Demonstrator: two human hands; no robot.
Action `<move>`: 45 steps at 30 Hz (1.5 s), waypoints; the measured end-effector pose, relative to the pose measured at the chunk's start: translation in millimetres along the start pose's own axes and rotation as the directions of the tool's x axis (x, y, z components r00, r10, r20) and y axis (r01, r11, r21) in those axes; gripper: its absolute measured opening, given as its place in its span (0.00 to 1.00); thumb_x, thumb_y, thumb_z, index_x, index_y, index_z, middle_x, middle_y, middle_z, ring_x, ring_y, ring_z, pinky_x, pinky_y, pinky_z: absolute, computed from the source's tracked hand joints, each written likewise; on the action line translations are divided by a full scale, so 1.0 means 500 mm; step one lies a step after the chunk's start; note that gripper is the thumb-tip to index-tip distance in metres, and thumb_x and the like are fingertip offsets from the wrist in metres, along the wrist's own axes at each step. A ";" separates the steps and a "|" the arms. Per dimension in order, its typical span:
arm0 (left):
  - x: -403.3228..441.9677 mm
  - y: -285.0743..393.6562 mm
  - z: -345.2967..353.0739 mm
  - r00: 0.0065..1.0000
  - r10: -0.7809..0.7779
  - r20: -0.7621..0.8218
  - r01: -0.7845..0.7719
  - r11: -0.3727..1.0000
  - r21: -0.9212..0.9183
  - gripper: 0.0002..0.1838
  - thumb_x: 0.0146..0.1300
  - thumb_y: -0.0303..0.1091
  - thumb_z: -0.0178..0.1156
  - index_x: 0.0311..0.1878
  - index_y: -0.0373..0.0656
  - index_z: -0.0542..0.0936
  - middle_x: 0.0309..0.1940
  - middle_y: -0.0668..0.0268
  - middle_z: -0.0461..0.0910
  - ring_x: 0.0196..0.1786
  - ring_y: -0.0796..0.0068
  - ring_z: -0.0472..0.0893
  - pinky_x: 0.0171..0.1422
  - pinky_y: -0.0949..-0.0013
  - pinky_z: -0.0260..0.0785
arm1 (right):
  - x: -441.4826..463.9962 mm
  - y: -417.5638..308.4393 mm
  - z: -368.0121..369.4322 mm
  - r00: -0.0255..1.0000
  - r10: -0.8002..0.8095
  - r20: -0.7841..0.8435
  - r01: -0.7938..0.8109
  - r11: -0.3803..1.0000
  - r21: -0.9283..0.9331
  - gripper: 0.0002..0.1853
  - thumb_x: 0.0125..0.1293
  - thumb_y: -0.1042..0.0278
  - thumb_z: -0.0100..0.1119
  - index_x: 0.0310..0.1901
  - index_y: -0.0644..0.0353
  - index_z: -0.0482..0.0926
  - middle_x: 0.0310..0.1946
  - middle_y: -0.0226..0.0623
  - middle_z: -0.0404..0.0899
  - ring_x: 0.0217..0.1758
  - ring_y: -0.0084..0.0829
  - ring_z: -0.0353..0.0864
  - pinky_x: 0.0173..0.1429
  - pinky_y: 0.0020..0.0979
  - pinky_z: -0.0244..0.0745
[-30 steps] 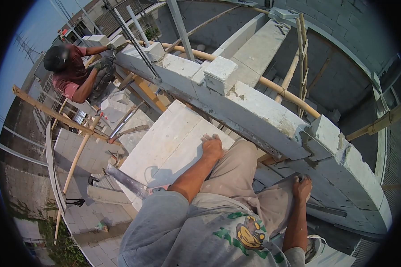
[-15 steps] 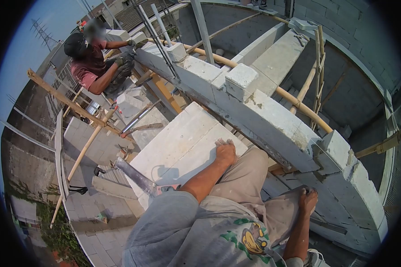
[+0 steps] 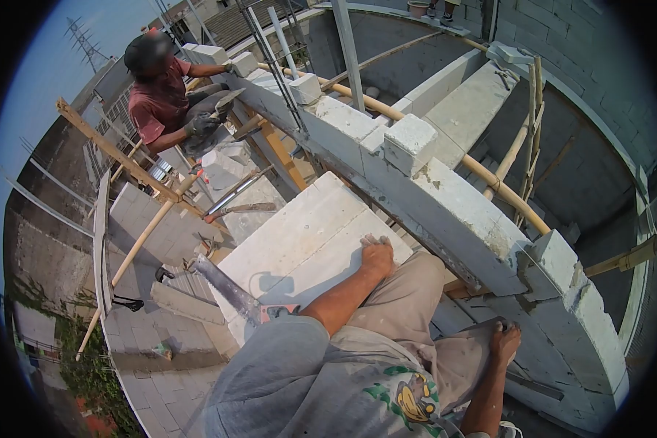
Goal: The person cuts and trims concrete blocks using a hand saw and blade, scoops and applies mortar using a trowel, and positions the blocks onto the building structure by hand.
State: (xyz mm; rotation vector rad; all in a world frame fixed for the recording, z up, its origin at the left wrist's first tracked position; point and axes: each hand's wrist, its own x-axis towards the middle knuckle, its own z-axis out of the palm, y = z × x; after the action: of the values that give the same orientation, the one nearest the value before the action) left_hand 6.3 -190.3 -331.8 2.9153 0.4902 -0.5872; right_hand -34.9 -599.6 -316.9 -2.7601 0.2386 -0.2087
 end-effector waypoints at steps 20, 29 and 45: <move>-0.005 0.002 -0.006 1.000 -0.004 -0.030 0.001 0.996 -0.089 0.50 0.50 0.50 0.67 0.69 0.28 0.59 0.65 0.29 0.61 0.72 0.31 0.55 0.75 0.39 0.45 | -0.001 -0.002 -0.008 1.000 0.023 0.011 -0.023 1.000 0.001 0.12 0.55 0.64 0.63 0.36 0.63 0.83 0.39 0.51 0.81 0.45 0.55 0.78 0.50 0.48 0.71; -0.015 0.005 -0.021 0.999 0.001 -0.042 -0.006 0.994 -0.112 0.49 0.50 0.47 0.67 0.69 0.26 0.59 0.65 0.29 0.61 0.72 0.31 0.56 0.76 0.42 0.45 | 0.006 0.001 -0.006 0.999 0.018 0.028 -0.019 0.999 0.034 0.10 0.54 0.65 0.63 0.35 0.62 0.83 0.42 0.51 0.79 0.46 0.54 0.77 0.50 0.48 0.70; -0.014 0.003 -0.018 0.999 0.011 -0.051 -0.018 0.990 -0.136 0.49 0.48 0.46 0.68 0.68 0.25 0.60 0.63 0.23 0.59 0.70 0.28 0.57 0.75 0.39 0.45 | 0.004 0.023 0.024 0.994 0.056 -0.094 -0.047 0.994 0.095 0.14 0.54 0.64 0.62 0.36 0.67 0.80 0.39 0.55 0.79 0.44 0.59 0.77 0.49 0.51 0.70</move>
State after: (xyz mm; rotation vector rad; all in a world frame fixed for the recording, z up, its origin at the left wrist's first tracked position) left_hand 3.7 -191.9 -320.7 2.8065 0.4938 -0.4604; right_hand -32.2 -606.6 -332.2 -2.6513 0.3166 -0.3312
